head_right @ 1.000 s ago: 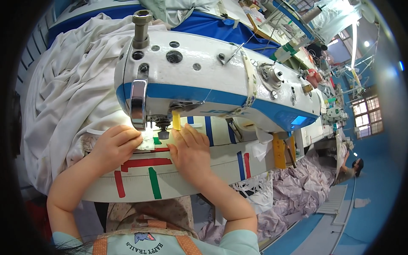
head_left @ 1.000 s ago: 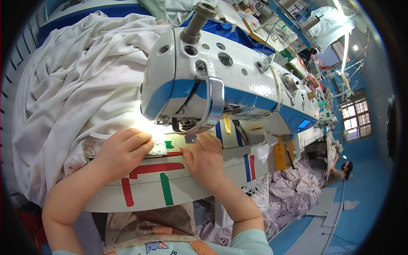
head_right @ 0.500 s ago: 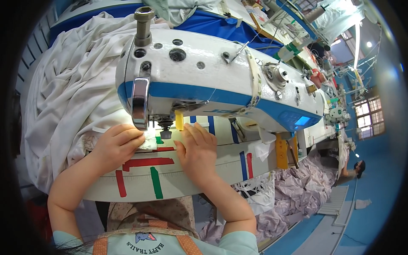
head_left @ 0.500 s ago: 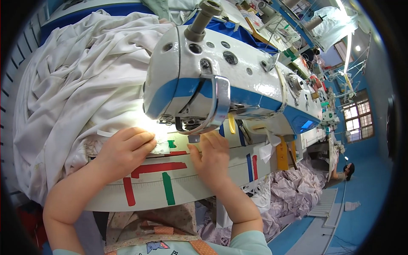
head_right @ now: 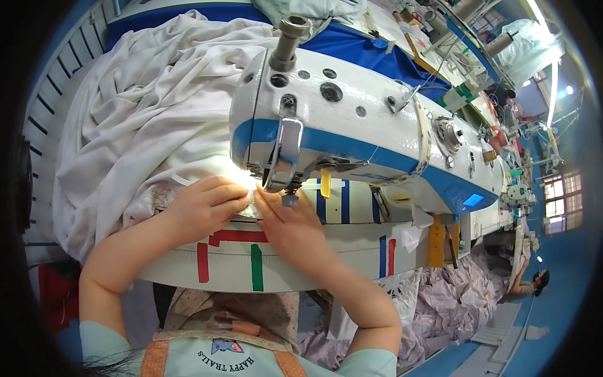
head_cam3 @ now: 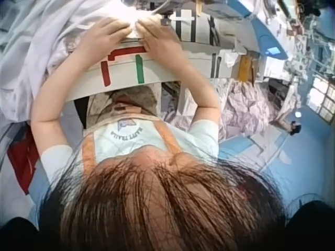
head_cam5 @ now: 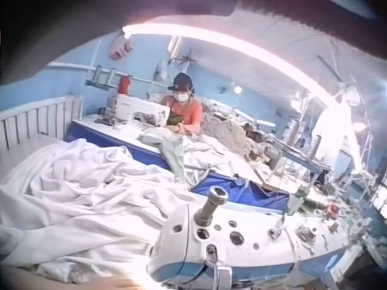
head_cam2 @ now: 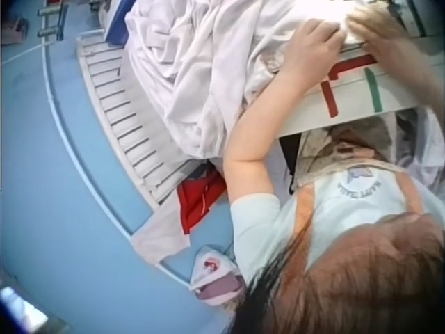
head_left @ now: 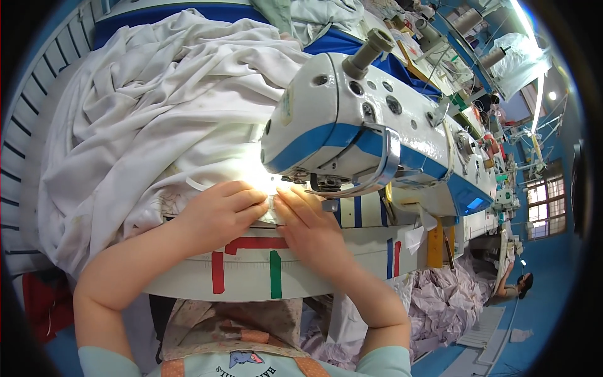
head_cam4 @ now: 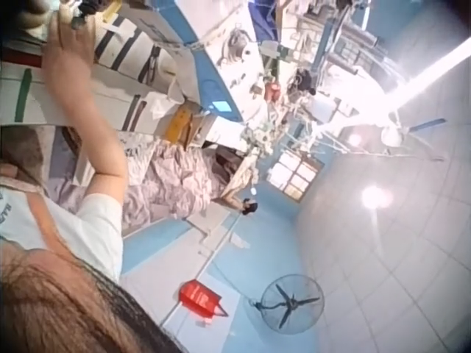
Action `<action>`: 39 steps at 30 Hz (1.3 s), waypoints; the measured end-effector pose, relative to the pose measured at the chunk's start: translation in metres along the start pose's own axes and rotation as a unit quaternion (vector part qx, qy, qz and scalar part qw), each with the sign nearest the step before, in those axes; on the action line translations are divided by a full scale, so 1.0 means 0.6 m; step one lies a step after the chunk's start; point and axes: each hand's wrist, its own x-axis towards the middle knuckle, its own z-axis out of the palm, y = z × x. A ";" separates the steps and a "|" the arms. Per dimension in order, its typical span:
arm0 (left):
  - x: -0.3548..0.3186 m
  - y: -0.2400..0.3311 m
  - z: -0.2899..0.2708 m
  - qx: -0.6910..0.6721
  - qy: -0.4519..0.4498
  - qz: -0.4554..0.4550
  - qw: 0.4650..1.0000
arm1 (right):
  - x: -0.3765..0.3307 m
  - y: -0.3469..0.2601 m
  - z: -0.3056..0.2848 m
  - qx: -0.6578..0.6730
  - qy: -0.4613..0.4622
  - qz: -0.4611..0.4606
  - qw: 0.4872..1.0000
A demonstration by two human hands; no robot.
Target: Sewing white fabric pieces together using an industrial sewing machine.
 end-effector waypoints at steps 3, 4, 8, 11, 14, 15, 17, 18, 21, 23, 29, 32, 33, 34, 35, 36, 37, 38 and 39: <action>-0.001 0.000 0.000 -0.004 -0.005 -0.009 1.000 | 0.009 0.003 0.001 0.015 -0.025 -0.019 0.999; -0.001 0.000 0.000 -0.005 0.004 -0.006 1.000 | 0.009 0.003 0.001 0.017 -0.029 -0.019 0.999; -0.002 -0.008 -0.001 -0.014 -0.025 -0.004 1.000 | 0.007 0.005 0.005 0.018 -0.028 -0.013 0.999; 0.000 -0.020 -0.002 -0.020 -0.039 -0.003 0.999 | 0.009 0.007 0.009 -0.004 -0.044 0.004 0.999; 0.003 -0.033 -0.004 -0.033 -0.042 0.000 0.999 | 0.017 0.010 0.012 0.017 -0.074 0.033 0.997; 0.004 -0.036 -0.005 -0.046 -0.049 -0.005 0.998 | 0.018 0.011 0.012 0.018 -0.068 0.026 0.997; 0.005 -0.039 -0.006 -0.045 -0.045 -0.001 0.998 | 0.019 0.011 0.012 0.039 -0.067 0.038 0.996; 0.005 -0.040 -0.006 -0.046 -0.046 0.001 0.998 | 0.019 0.011 0.012 0.040 -0.066 0.034 0.996; 0.006 -0.041 -0.005 -0.044 -0.042 0.002 0.998 | 0.016 0.011 0.014 0.046 -0.057 0.036 0.997; 0.006 -0.042 -0.005 -0.043 -0.039 0.007 0.998 | 0.015 0.011 0.015 0.027 -0.033 0.030 0.999; 0.010 -0.046 -0.009 -0.036 -0.029 0.010 0.999 | 0.022 0.016 0.008 0.077 -0.060 0.053 0.994; 0.014 -0.049 -0.012 -0.038 -0.032 0.008 0.999 | 0.018 0.028 0.003 0.151 -0.123 0.163 0.967; 0.016 -0.051 -0.012 -0.039 -0.034 0.008 0.999 | 0.017 0.039 0.006 0.154 -0.154 0.194 0.957; 0.019 -0.053 -0.012 -0.041 -0.028 0.009 0.999 | 0.017 0.051 0.011 0.153 -0.129 0.190 0.961; 0.020 -0.054 -0.013 -0.045 -0.025 0.011 0.999 | 0.013 0.057 0.021 0.178 -0.084 0.182 0.963; 0.022 -0.056 -0.013 -0.048 -0.028 0.009 0.998 | 0.010 0.067 0.032 0.153 -0.108 0.188 0.964; 0.023 -0.058 -0.014 -0.046 -0.026 0.011 0.999 | 0.007 0.074 0.045 0.197 -0.076 0.192 0.958; 0.023 -0.058 -0.014 -0.048 -0.026 0.011 0.998 | 0.003 0.081 0.058 0.241 -0.043 0.195 0.950; 0.025 -0.060 -0.015 -0.047 -0.028 0.010 0.998 | 0.001 0.089 0.070 0.284 -0.009 0.198 0.938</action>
